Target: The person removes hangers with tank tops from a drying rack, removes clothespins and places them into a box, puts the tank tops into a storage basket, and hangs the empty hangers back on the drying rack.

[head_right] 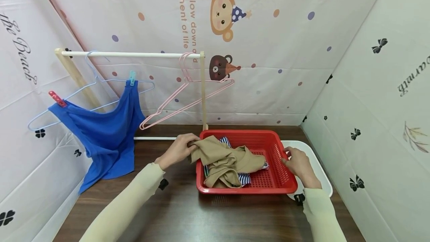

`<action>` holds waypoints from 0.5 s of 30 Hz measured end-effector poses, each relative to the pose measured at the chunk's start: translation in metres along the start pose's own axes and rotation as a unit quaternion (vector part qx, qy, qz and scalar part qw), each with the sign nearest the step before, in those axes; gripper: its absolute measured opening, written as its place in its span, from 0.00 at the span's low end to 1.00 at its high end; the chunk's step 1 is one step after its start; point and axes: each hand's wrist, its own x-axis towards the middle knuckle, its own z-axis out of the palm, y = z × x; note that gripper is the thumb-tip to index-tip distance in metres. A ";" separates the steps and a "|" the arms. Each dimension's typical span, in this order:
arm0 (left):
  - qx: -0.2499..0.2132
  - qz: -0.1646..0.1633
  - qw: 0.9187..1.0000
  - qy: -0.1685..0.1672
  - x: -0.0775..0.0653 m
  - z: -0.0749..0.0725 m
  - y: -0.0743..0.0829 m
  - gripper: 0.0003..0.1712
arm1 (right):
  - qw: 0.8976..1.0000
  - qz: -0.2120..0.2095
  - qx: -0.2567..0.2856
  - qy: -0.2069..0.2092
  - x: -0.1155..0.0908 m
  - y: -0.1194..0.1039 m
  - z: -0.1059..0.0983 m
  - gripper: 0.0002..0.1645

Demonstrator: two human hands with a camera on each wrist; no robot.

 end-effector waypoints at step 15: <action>0.020 0.086 0.996 -0.029 0.046 0.032 0.052 0.11 | 1.000 0.001 0.004 0.003 0.001 0.001 0.001 0.27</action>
